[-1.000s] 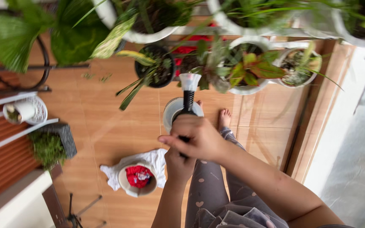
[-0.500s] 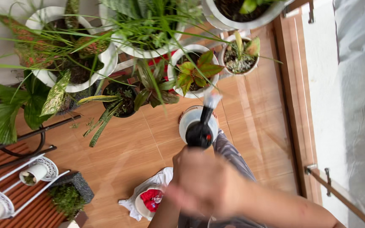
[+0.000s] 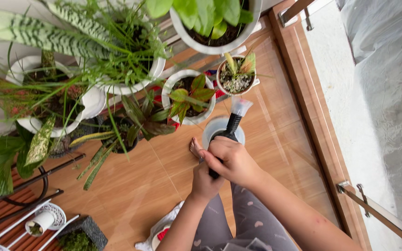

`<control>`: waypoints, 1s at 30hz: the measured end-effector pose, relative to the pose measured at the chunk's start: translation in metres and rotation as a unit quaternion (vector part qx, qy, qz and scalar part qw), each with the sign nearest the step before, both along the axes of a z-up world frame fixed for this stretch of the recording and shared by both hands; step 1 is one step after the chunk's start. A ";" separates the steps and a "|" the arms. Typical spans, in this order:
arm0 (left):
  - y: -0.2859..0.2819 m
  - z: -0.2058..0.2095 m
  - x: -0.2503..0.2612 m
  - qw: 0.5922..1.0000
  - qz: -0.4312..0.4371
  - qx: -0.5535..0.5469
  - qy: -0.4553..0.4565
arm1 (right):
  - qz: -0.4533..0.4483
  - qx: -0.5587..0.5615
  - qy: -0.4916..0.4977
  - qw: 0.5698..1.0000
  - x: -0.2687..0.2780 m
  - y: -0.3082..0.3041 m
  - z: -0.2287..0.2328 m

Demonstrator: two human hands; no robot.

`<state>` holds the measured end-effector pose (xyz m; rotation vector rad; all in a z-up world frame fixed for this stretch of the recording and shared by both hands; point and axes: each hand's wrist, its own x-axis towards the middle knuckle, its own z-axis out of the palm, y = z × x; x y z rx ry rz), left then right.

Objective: The person uses a pressurized spray bottle to mist water onto various potted plants, touching and turning the leaves by hand while spraying the foliage.

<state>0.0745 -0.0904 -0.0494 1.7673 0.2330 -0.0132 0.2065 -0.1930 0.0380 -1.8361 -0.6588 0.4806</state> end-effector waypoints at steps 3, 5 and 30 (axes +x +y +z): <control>-0.007 -0.003 0.021 0.998 0.000 -0.059 0.033 | -0.073 0.013 0.070 0.995 0.024 -0.041 -0.069; -0.015 -0.011 0.027 0.989 0.015 -0.104 0.100 | -0.234 0.147 0.134 0.952 0.075 -0.076 -0.135; -0.043 -0.075 0.122 0.918 0.123 -0.202 0.319 | -0.063 -0.181 0.280 0.941 0.235 -0.054 -0.379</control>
